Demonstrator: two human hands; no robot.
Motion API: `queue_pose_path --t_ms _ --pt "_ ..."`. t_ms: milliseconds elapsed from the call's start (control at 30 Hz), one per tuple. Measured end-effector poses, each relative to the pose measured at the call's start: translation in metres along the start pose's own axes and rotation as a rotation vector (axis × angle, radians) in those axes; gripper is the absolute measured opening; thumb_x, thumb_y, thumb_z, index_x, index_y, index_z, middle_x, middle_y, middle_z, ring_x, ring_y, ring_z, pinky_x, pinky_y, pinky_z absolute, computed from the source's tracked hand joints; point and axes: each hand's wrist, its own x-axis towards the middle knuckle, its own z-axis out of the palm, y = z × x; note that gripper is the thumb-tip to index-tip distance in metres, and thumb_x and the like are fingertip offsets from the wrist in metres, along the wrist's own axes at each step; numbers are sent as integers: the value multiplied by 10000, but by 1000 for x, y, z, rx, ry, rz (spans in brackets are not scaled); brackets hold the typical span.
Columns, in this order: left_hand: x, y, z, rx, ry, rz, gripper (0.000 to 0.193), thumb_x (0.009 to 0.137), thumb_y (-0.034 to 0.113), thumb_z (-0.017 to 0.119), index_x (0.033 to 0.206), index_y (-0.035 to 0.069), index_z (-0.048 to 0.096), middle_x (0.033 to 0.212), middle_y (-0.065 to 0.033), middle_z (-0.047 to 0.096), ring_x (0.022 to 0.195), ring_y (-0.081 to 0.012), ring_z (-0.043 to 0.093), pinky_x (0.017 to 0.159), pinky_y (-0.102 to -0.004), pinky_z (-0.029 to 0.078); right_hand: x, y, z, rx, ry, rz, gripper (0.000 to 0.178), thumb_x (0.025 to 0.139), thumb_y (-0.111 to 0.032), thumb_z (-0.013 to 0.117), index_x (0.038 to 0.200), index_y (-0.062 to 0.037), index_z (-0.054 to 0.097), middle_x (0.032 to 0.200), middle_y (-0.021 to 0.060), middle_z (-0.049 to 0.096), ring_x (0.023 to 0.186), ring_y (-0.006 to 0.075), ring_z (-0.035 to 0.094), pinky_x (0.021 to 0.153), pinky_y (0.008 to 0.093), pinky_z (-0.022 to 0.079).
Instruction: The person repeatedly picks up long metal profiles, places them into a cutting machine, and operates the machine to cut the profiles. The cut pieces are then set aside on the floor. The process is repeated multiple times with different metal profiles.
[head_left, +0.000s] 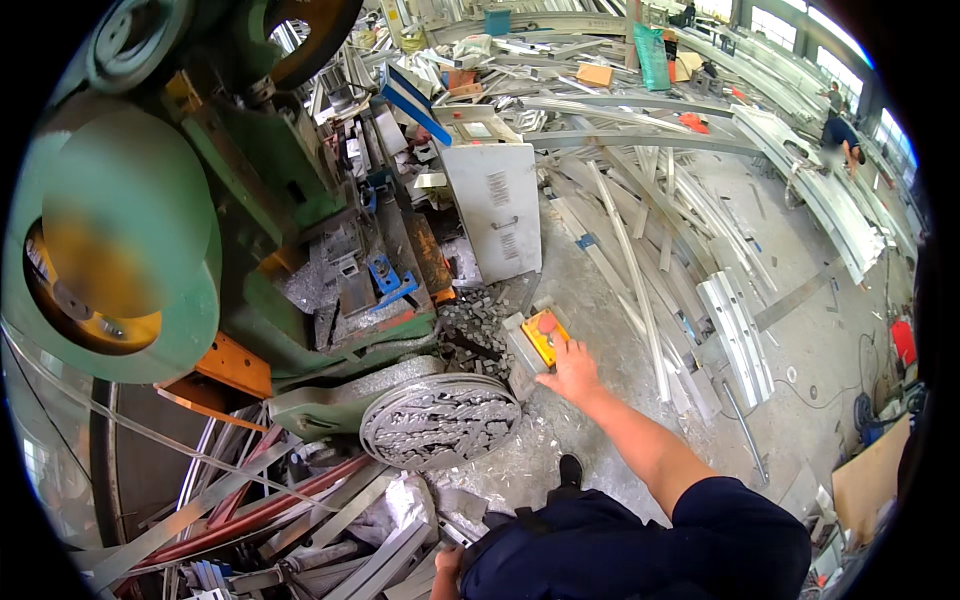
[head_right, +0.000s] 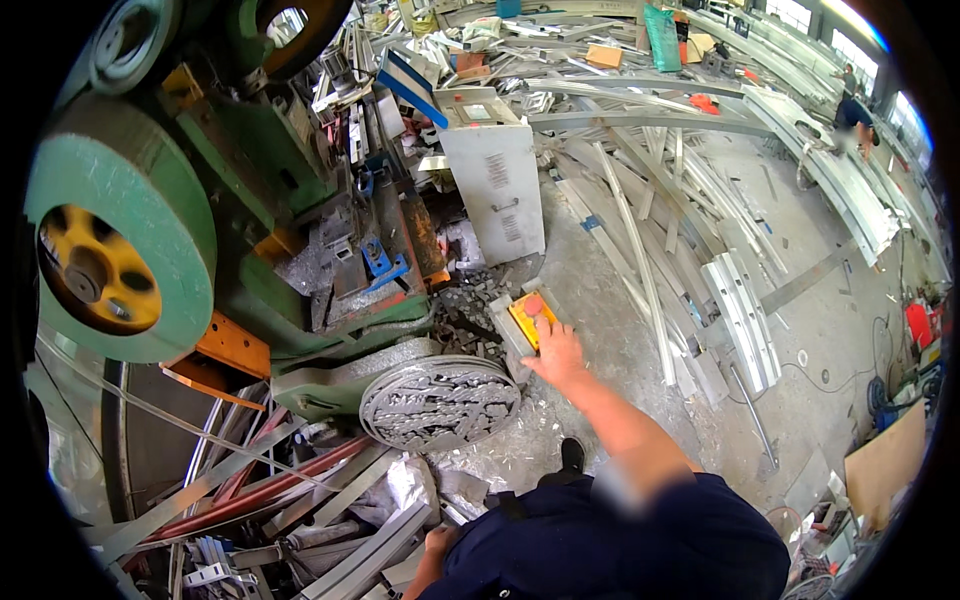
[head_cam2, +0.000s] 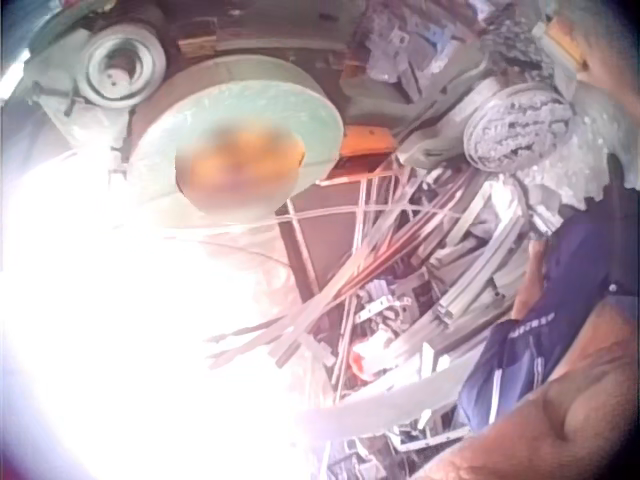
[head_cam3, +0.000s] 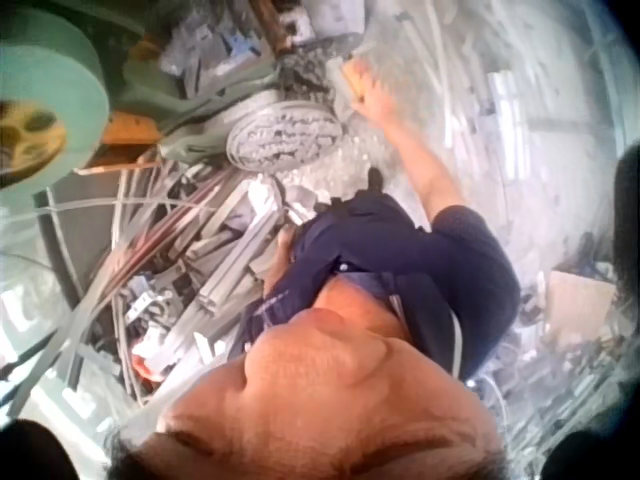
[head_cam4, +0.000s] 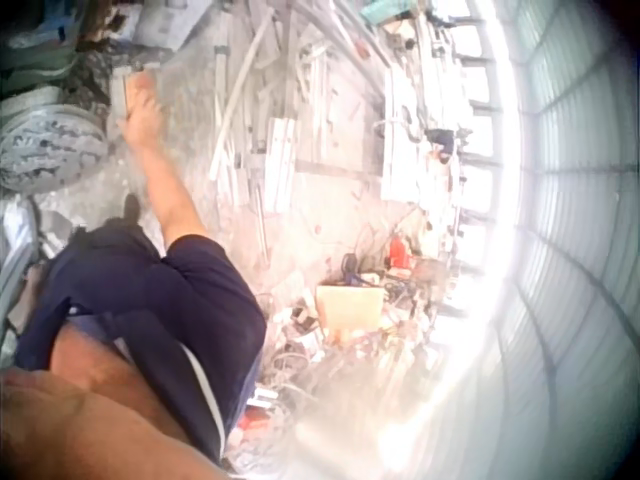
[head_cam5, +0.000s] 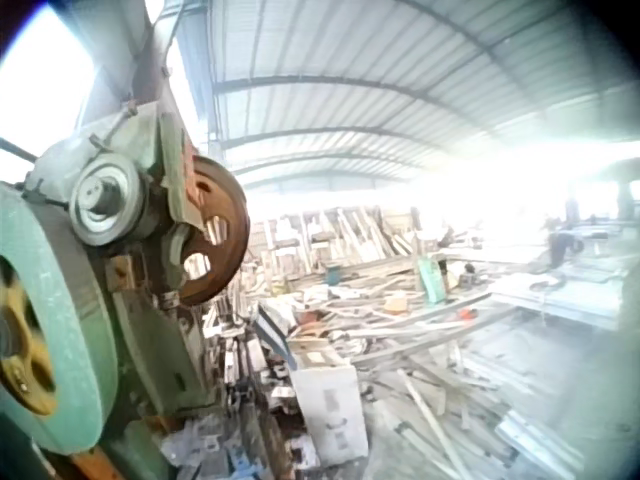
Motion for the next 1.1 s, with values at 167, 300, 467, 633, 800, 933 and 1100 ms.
queue_pose_path --t_ms 167,300,467,633,800,933,1100 --pt "-11 120 -20 -372 -115 -51 359 866 349 620 956 13 711 730 -70 689 644 -143 652 589 -296 503 3 17 -13 16 23 -107 859 711 -340 797 1421 -68 398 1052 172 581 986 346 563 864 442 475" --pt "-20 160 -14 -505 -117 11 350 872 318 636 973 -11 699 754 -55 682 625 -132 627 581 -284 489 4 34 -12 92 12 -187 706 738 -260 756 1332 -22 459 974 159 596 947 336 575 847 435 477" --pt "-44 174 -6 -471 -93 -45 338 879 296 633 982 -20 692 773 -50 682 631 -120 623 576 -278 486 5 45 -17 147 39 -253 590 740 -213 737 1242 3 513 962 158 593 930 324 570 839 435 469" --pt "-65 139 18 -389 -179 -152 368 868 350 639 1018 20 701 776 -51 685 626 -128 631 566 -291 504 2 47 -18 117 -2 -297 566 732 -209 733 1206 27 534 1028 173 595 961 327 559 871 435 447" --pt "-87 100 30 -356 -186 -145 386 875 365 655 1041 19 697 775 -51 685 642 -140 649 566 -297 511 -5 37 -7 8 -91 -294 586 738 -233 709 1219 46 526 1181 232 560 1057 357 534 923 477 424" --pt "-109 87 20 -568 -65 -147 303 924 257 624 1054 -15 662 802 -62 674 690 -153 653 598 -285 521 -10 29 -13 -82 -191 -223 681 704 -244 731 1261 66 492 1253 273 542 1131 399 523 1004 452 424" --pt "-137 14 50 -899 57 -173 187 917 155 579 955 -9 658 719 -56 627 624 -153 612 523 -293 482 -8 13 -10 -211 -251 -205 718 672 -290 760 1259 24 491 1240 281 543 1136 413 526 1008 437 424"
